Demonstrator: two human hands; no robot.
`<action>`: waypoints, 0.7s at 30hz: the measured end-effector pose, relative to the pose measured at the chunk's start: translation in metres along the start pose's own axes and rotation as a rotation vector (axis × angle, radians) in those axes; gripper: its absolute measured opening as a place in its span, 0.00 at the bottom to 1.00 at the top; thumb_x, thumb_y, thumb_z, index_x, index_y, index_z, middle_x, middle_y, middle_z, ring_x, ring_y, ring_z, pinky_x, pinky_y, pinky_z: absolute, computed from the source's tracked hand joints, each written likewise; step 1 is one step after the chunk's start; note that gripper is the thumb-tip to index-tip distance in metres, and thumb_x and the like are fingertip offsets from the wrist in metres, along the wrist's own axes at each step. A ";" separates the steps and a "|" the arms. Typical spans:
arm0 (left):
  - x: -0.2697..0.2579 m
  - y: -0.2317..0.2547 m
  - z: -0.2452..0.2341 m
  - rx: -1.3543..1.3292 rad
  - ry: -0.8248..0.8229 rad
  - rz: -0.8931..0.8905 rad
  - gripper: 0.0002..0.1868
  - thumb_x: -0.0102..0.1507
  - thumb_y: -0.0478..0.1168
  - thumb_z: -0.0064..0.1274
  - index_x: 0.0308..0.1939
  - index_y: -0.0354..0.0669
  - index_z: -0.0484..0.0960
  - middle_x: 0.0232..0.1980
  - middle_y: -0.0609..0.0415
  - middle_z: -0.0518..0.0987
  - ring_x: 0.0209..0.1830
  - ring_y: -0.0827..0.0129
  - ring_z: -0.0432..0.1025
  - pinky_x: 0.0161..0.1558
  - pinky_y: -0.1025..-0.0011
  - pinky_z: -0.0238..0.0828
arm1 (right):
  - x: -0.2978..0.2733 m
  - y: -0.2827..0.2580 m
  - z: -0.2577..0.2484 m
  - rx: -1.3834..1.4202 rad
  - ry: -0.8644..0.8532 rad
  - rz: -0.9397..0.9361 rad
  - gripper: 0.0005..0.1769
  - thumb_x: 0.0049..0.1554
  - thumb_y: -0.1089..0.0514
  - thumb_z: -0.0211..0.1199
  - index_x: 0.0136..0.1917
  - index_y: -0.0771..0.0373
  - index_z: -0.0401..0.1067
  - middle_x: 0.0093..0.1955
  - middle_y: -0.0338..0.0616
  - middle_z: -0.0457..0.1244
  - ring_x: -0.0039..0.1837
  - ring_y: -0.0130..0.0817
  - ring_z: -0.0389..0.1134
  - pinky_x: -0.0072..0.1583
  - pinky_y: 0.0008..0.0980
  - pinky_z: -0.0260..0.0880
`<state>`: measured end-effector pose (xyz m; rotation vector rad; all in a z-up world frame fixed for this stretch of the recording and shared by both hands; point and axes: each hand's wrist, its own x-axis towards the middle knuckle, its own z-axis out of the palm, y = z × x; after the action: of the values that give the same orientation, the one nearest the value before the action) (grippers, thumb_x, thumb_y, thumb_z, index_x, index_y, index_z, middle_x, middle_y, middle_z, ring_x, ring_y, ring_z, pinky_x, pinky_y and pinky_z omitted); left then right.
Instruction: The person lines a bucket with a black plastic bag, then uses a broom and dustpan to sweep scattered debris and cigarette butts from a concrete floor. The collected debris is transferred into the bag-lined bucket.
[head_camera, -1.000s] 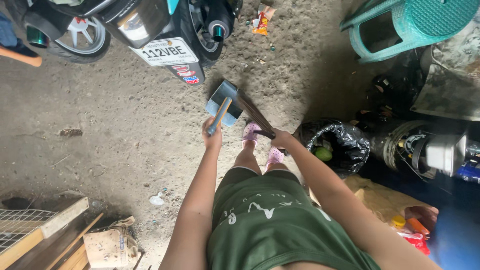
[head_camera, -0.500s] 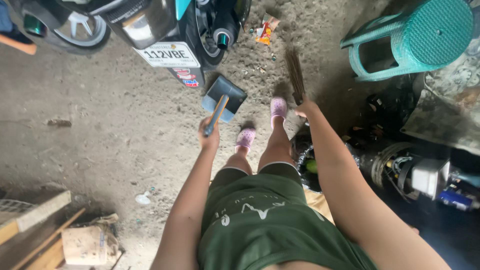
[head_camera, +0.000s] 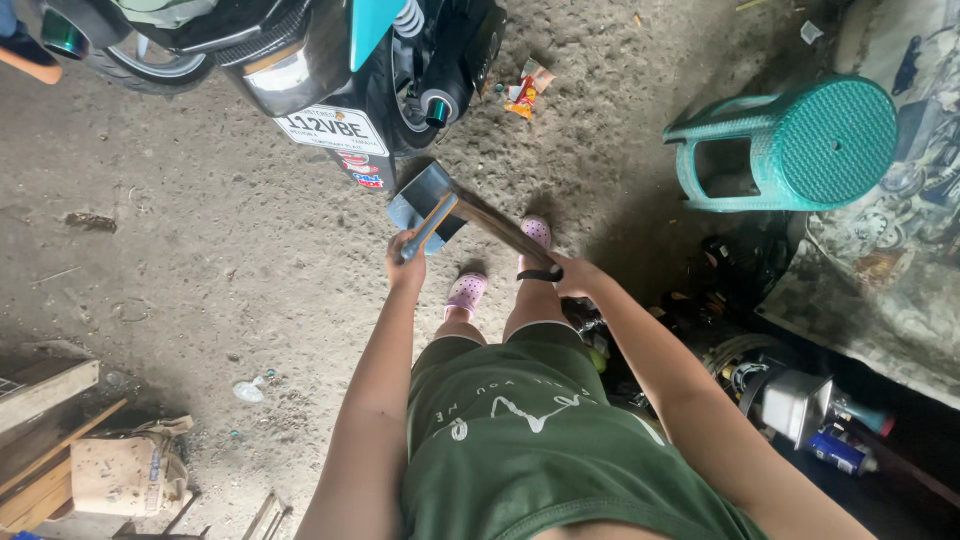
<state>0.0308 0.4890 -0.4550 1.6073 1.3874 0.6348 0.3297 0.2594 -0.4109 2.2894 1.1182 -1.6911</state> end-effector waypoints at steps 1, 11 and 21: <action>0.002 0.000 -0.002 0.043 -0.004 0.004 0.07 0.65 0.37 0.58 0.46 0.43 0.80 0.53 0.45 0.79 0.52 0.53 0.75 0.53 0.61 0.73 | 0.001 0.004 -0.006 -0.017 0.041 0.025 0.57 0.43 0.52 0.68 0.82 0.47 0.49 0.62 0.61 0.67 0.64 0.56 0.68 0.64 0.45 0.69; -0.011 -0.010 -0.009 0.130 0.012 -0.102 0.08 0.65 0.39 0.57 0.46 0.43 0.80 0.55 0.45 0.78 0.53 0.50 0.75 0.53 0.59 0.72 | 0.063 -0.057 0.006 0.000 -0.008 0.087 0.53 0.47 0.54 0.62 0.83 0.55 0.47 0.61 0.64 0.67 0.61 0.57 0.71 0.60 0.49 0.73; -0.038 -0.029 -0.064 0.104 0.181 -0.167 0.14 0.68 0.45 0.56 0.51 0.39 0.79 0.53 0.44 0.78 0.52 0.51 0.74 0.54 0.60 0.71 | 0.045 -0.075 -0.009 -0.116 0.212 0.034 0.54 0.46 0.52 0.68 0.82 0.51 0.48 0.64 0.64 0.63 0.66 0.60 0.66 0.65 0.51 0.68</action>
<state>-0.0460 0.4709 -0.4433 1.5238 1.6927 0.6287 0.2976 0.3407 -0.4201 2.4419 1.1723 -1.3578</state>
